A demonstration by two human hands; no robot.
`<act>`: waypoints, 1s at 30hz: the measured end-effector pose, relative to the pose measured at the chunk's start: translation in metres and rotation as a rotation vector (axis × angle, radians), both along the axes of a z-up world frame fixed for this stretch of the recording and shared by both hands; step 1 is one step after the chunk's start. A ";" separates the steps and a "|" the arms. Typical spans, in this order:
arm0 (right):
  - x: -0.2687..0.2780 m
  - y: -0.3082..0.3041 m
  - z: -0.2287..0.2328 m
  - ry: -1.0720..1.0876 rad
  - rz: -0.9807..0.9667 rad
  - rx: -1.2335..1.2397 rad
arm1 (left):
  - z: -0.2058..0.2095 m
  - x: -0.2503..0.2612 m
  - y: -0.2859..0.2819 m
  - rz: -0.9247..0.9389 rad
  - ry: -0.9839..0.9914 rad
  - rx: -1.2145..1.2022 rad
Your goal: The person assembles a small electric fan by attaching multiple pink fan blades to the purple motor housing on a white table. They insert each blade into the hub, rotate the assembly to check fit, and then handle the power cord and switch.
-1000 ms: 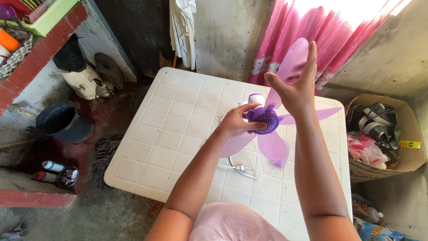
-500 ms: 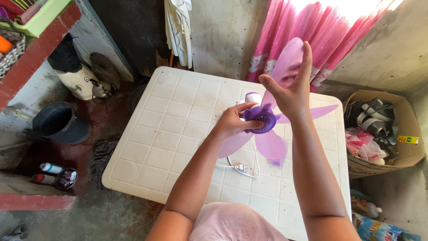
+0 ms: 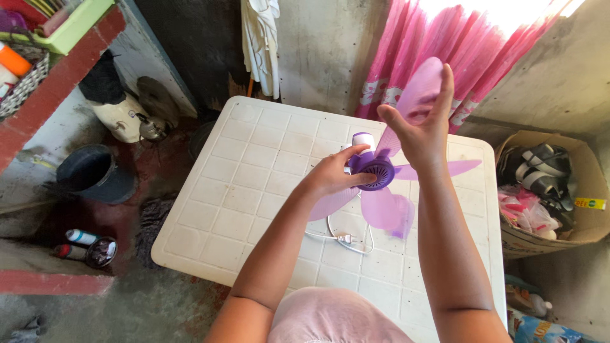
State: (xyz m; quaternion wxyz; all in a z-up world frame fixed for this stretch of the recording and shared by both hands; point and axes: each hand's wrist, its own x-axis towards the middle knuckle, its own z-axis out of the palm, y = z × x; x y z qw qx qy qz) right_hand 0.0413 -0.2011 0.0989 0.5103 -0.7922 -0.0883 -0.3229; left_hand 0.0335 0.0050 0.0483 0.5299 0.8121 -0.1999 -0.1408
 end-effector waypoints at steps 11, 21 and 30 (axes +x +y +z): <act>0.007 -0.035 -0.039 -0.002 0.168 0.684 | -0.111 0.019 0.166 0.656 0.092 -0.638; -0.012 -0.047 -0.062 0.069 0.089 1.095 | -0.130 -0.013 0.092 -0.092 0.362 -0.473; -0.020 -0.055 -0.072 0.099 0.116 1.138 | -0.086 -0.016 0.043 -0.236 0.137 -0.437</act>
